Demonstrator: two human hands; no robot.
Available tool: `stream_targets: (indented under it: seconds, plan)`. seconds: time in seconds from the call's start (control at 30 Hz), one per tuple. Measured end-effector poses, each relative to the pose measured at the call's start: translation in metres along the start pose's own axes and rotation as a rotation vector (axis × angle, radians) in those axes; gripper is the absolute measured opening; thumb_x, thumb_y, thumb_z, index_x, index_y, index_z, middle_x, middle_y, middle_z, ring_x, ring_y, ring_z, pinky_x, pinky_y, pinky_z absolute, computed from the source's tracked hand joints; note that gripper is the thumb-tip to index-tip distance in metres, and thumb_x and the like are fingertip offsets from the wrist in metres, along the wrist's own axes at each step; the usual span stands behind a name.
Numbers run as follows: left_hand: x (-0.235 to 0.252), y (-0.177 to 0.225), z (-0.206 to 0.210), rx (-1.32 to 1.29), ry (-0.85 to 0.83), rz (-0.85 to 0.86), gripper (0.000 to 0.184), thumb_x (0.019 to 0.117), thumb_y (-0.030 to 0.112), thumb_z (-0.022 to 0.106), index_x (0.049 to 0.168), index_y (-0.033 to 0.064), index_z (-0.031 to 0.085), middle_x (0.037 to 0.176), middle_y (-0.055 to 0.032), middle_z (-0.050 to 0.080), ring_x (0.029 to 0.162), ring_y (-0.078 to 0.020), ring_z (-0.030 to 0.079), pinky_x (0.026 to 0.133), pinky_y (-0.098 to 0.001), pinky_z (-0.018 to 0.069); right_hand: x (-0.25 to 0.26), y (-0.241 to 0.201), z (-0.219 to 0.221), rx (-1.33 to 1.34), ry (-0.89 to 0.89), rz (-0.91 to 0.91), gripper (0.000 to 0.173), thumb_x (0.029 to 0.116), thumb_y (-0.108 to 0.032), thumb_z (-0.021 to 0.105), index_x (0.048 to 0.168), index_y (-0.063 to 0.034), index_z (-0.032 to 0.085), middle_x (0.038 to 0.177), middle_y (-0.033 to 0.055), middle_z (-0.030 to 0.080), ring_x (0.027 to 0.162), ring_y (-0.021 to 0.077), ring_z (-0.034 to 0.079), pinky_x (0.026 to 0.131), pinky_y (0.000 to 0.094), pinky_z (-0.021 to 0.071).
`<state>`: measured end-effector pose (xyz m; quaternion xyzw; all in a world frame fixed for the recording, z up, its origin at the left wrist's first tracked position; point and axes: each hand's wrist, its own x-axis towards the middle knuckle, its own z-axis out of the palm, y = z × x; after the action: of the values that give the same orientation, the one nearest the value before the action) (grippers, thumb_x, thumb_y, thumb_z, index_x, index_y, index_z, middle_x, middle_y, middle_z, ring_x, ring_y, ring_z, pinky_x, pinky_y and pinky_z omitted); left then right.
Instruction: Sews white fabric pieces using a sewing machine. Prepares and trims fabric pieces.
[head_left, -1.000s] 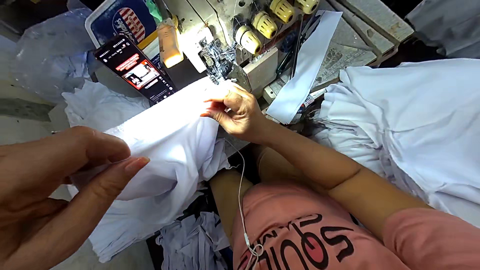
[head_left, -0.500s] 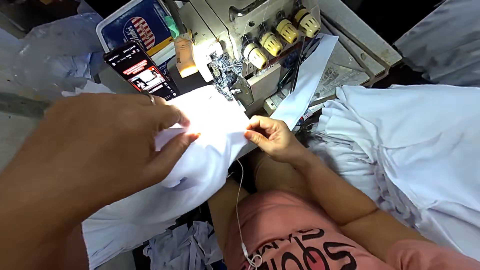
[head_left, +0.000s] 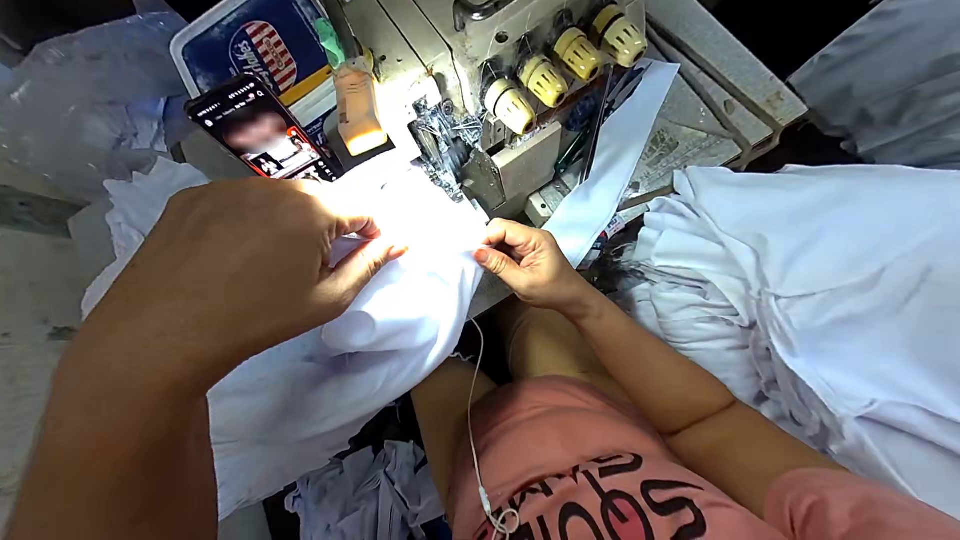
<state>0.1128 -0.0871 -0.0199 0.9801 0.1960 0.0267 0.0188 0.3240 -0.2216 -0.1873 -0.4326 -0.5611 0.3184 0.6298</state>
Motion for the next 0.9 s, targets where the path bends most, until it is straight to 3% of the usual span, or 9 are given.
stream_targets:
  seconds: [0.1,0.2,0.3,0.4,0.53,0.7,0.77,0.83,0.9]
  plan:
    - [0.001,-0.009,0.001,-0.037,-0.02,-0.021,0.045,0.0959,0.058,0.05,0.075,0.0216,0.066,0.059,0.0033,0.051,0.054,-0.0174,0.053,0.047,-0.0443,0.0353,0.005,0.001,-0.001,-0.007,0.014,-0.012,0.007,0.0955,0.002,0.061,0.091,0.0036,0.066,0.087,0.0027,0.06,0.075,-0.0017,0.056,0.068,0.0107,0.0491]
    - [-0.005,-0.036,0.005,-0.114,0.054,-0.017,0.046,0.0941,0.057,0.059,0.072,0.0165,0.06,0.063,0.0002,0.053,0.058,-0.017,0.053,0.051,-0.0443,0.0385,0.012,0.008,0.001,0.035,0.019,-0.064,0.008,0.0968,0.001,0.061,0.094,0.0051,0.068,0.092,0.003,0.064,0.083,-0.0014,0.059,0.076,0.0136,0.0514]
    - [-0.011,-0.045,0.004,-0.195,0.109,-0.034,0.045,0.0907,0.059,0.066,0.07,0.0217,0.053,0.062,0.0086,0.048,0.056,-0.0055,0.046,0.053,-0.0324,0.0363,0.008,-0.001,0.0,-0.022,0.016,-0.015,0.006,0.0959,0.002,0.061,0.092,0.0043,0.066,0.089,0.0048,0.06,0.073,0.0,0.055,0.066,0.0115,0.0484]
    - [-0.005,-0.03,0.003,-0.213,0.084,0.011,0.038,0.0917,0.055,0.064,0.072,0.0218,0.061,0.062,0.0107,0.049,0.055,-0.0014,0.045,0.052,-0.0285,0.0357,0.005,-0.002,0.003,-0.04,0.029,-0.023,0.007,0.0961,0.001,0.061,0.092,0.0047,0.066,0.089,0.0046,0.06,0.074,-0.0012,0.055,0.067,0.0105,0.0478]
    - [0.009,-0.025,0.003,-0.17,-0.005,0.036,0.036,0.0925,0.048,0.058,0.069,0.021,0.06,0.059,0.0084,0.048,0.053,-0.0054,0.048,0.049,-0.0336,0.0342,0.013,0.008,0.008,0.009,0.047,-0.084,0.009,0.0969,0.0,0.061,0.094,0.0066,0.066,0.091,0.0045,0.062,0.079,-0.0022,0.056,0.071,0.0123,0.0491]
    - [0.008,-0.043,0.006,-0.127,0.062,0.014,0.05,0.0924,0.051,0.063,0.065,0.0157,0.041,0.063,-0.0011,0.045,0.058,-0.0163,0.047,0.053,-0.0404,0.034,0.017,0.009,0.007,0.037,0.048,-0.081,0.009,0.0969,0.001,0.06,0.093,0.006,0.066,0.091,0.0038,0.062,0.078,-0.0025,0.056,0.071,0.012,0.0489]
    - [0.003,-0.038,0.004,-0.182,0.072,0.011,0.047,0.0914,0.052,0.065,0.066,0.0196,0.044,0.063,0.0055,0.044,0.056,-0.0074,0.043,0.052,-0.0315,0.0333,0.013,0.0,0.007,0.01,0.043,-0.049,0.008,0.0968,0.001,0.06,0.091,0.0049,0.065,0.089,0.003,0.06,0.075,-0.0024,0.054,0.068,0.0112,0.0472]
    - [0.002,-0.019,-0.001,-0.264,0.037,0.03,0.036,0.0905,0.051,0.065,0.069,0.0235,0.058,0.061,0.0134,0.047,0.053,0.0027,0.042,0.049,-0.0226,0.0329,0.004,-0.012,0.007,-0.026,0.038,-0.015,0.008,0.0962,0.0,0.062,0.089,0.0038,0.064,0.086,0.0042,0.059,0.072,-0.0008,0.054,0.065,0.0111,0.0472]
    - [0.003,-0.008,-0.001,-0.275,-0.002,0.072,0.027,0.0907,0.047,0.061,0.075,0.026,0.067,0.061,0.0159,0.05,0.054,0.0052,0.045,0.049,-0.0225,0.0342,-0.005,-0.011,0.008,-0.044,0.034,-0.03,0.009,0.0963,-0.001,0.062,0.09,0.0037,0.066,0.088,0.0051,0.062,0.077,0.0009,0.057,0.069,0.0134,0.0501]
